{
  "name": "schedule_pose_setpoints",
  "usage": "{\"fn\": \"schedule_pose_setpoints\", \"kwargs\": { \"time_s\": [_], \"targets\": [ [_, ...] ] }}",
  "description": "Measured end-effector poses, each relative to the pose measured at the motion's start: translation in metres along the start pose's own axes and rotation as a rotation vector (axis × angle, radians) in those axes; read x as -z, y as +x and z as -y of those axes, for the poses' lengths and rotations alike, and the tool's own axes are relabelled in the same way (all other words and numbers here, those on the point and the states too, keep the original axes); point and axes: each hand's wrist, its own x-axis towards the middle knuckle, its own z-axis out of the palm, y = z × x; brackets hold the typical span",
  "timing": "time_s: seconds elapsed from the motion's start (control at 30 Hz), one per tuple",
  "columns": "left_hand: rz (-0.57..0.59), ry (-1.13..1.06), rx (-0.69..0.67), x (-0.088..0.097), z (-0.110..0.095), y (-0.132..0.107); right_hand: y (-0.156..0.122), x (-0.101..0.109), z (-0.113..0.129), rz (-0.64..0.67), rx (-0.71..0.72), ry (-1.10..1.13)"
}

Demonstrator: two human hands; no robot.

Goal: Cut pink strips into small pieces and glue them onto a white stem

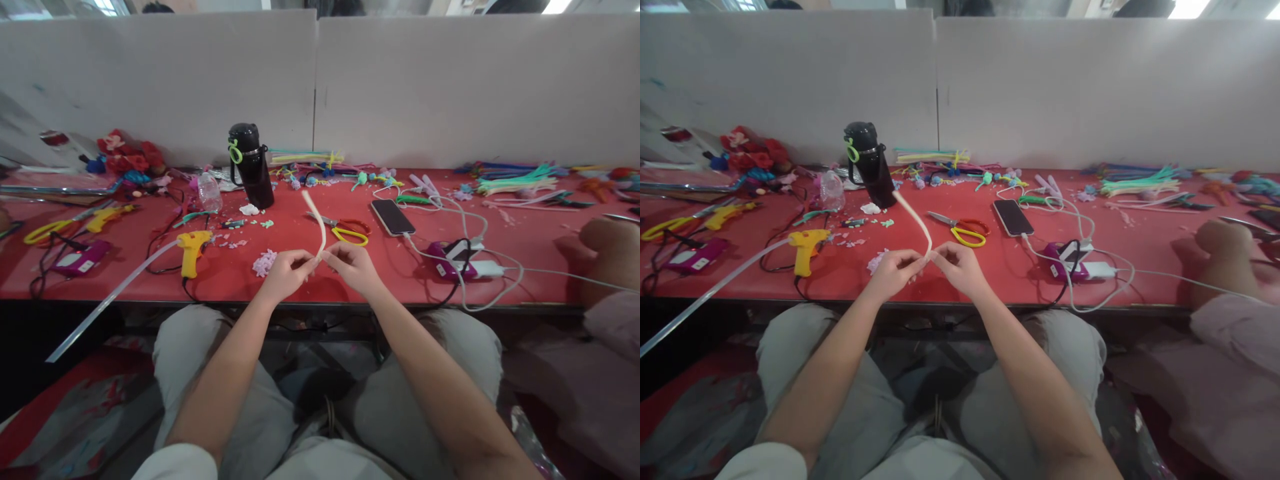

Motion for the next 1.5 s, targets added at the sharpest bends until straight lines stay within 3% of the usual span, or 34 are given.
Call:
{"fn": "schedule_pose_setpoints", "kwargs": {
  "time_s": [0.13, 0.4, 0.67, 0.9, 1.03, 1.17, 1.33, 1.5],
  "targets": [
    [0.043, 0.025, 0.004, 0.001, -0.002, -0.001, 0.001, 0.002, 0.003, 0.018, 0.002, -0.006],
    [0.147, -0.196, 0.138, -0.008, 0.000, 0.000, 0.000, 0.003, 0.005, 0.067, -0.047, 0.073],
    [0.033, -0.304, 0.142, -0.008, 0.003, -0.001, 0.002, 0.003, 0.003, 0.008, -0.162, 0.342],
    [-0.095, -0.472, 0.143, -0.007, 0.002, 0.002, 0.001, 0.004, 0.003, -0.018, -0.062, 0.155],
    [-0.206, -0.228, 0.043, -0.006, 0.004, 0.002, -0.002, 0.001, 0.002, -0.012, -0.042, 0.021],
    [-0.192, 0.155, -0.099, -0.003, 0.005, -0.001, -0.003, 0.002, 0.002, -0.026, -0.011, -0.066],
    [-0.035, 0.411, -0.205, 0.003, 0.001, -0.004, -0.002, 0.008, 0.003, 0.026, 0.005, -0.140],
    [0.186, 0.381, -0.233, 0.005, -0.001, -0.006, -0.002, 0.007, 0.006, 0.164, -0.058, -0.095]
  ]
}}
